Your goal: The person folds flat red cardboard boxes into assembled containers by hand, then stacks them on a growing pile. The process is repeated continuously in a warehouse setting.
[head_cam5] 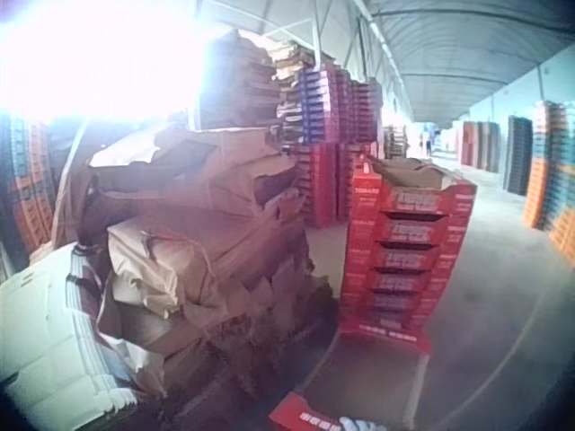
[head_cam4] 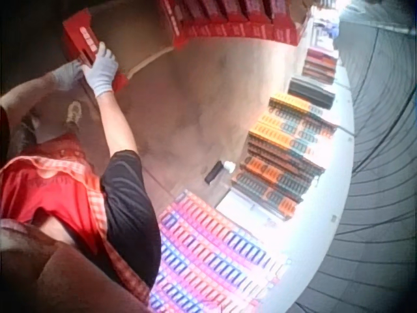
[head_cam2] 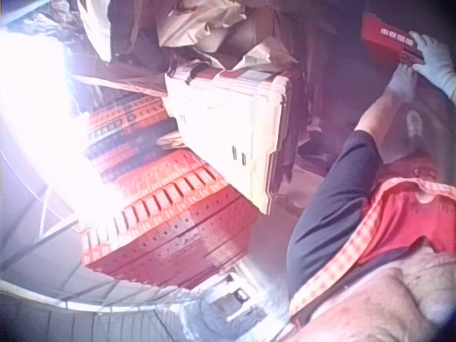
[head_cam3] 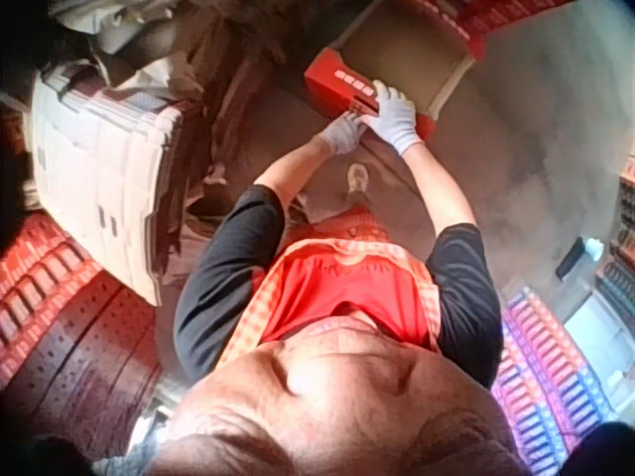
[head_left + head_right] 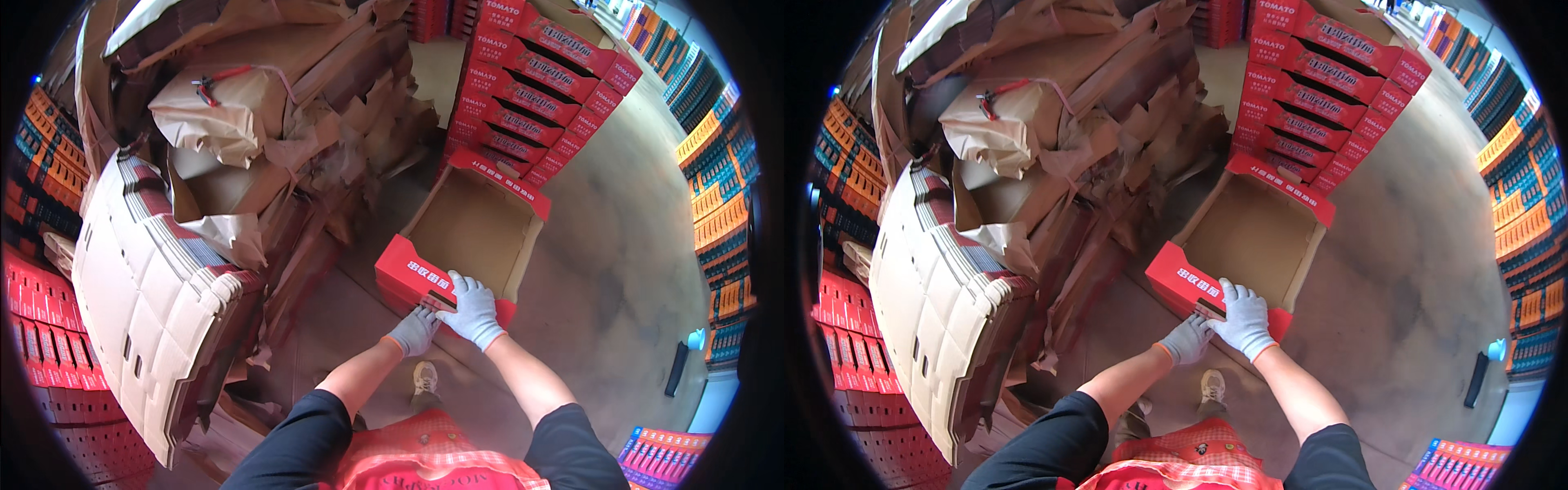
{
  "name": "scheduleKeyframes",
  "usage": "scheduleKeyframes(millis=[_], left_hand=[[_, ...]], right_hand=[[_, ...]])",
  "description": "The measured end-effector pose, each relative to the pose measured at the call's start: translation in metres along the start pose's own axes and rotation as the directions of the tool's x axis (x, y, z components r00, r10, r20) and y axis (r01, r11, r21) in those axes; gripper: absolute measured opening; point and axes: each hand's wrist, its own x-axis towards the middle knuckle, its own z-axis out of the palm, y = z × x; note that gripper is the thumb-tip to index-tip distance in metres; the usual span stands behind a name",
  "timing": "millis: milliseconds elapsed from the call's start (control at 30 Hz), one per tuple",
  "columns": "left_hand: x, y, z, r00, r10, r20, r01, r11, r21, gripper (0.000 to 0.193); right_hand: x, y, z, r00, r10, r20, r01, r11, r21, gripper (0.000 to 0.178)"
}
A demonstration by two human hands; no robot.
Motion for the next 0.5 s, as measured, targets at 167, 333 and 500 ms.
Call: scheduleKeyframes(millis=[167,333,500], left_hand=[[0.007,-0.008,0.013,0.989,0.011,-0.15,-0.016,0.999,-0.031,0.032],[0.008,-0.012,0.0,0.998,0.057,-0.002,-0.056,0.977,-0.204,0.031],[-0.011,0.036,-0.054,0.96,0.078,0.271,0.036,0.919,-0.393,0.053]], right_hand=[[-0.002,-0.002,0.001,0.999,-0.023,0.037,0.026,0.997,-0.075,0.096],[-0.001,0.006,0.023,0.987,0.013,0.161,0.012,0.988,-0.155,0.098],[0.006,0.004,0.039,0.995,-0.061,0.075,0.067,0.994,-0.086,0.093]])
